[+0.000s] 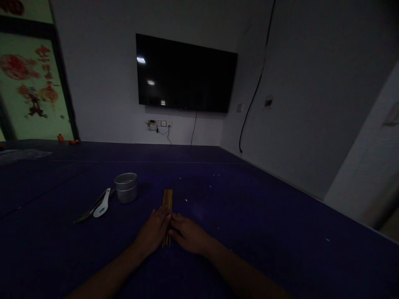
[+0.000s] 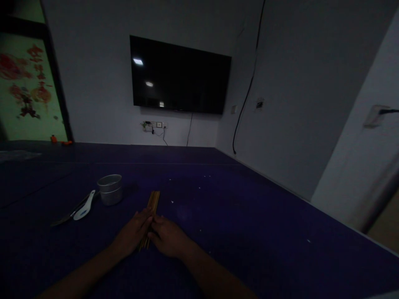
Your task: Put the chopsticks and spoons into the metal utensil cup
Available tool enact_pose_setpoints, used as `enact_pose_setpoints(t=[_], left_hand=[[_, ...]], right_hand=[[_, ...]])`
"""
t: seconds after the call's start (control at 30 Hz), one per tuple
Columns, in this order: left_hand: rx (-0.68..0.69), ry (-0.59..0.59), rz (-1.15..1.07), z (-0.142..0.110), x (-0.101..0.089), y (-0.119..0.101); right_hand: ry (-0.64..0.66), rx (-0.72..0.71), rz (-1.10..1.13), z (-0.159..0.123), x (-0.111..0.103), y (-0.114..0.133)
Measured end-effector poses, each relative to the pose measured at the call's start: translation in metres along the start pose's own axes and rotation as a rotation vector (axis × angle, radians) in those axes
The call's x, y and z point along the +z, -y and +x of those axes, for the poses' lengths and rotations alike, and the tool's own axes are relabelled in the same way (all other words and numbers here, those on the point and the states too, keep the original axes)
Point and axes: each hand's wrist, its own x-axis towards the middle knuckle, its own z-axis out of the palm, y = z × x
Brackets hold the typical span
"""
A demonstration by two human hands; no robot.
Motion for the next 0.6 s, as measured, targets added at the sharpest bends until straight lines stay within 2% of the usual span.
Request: enact_pose_setpoints(t=[0.27,0.6], left_hand=[[0.012,0.016,0.066,-0.0009,0.0052,0.0048],[0.046,-0.031,0.111,-0.0004,0.0068,0.0050]], right_hand=[[-0.038,0.049,-0.016,0.0003,0.0018,-0.0004],[0.035,0.013,0.060,0.0002,-0.0057,0.0046]])
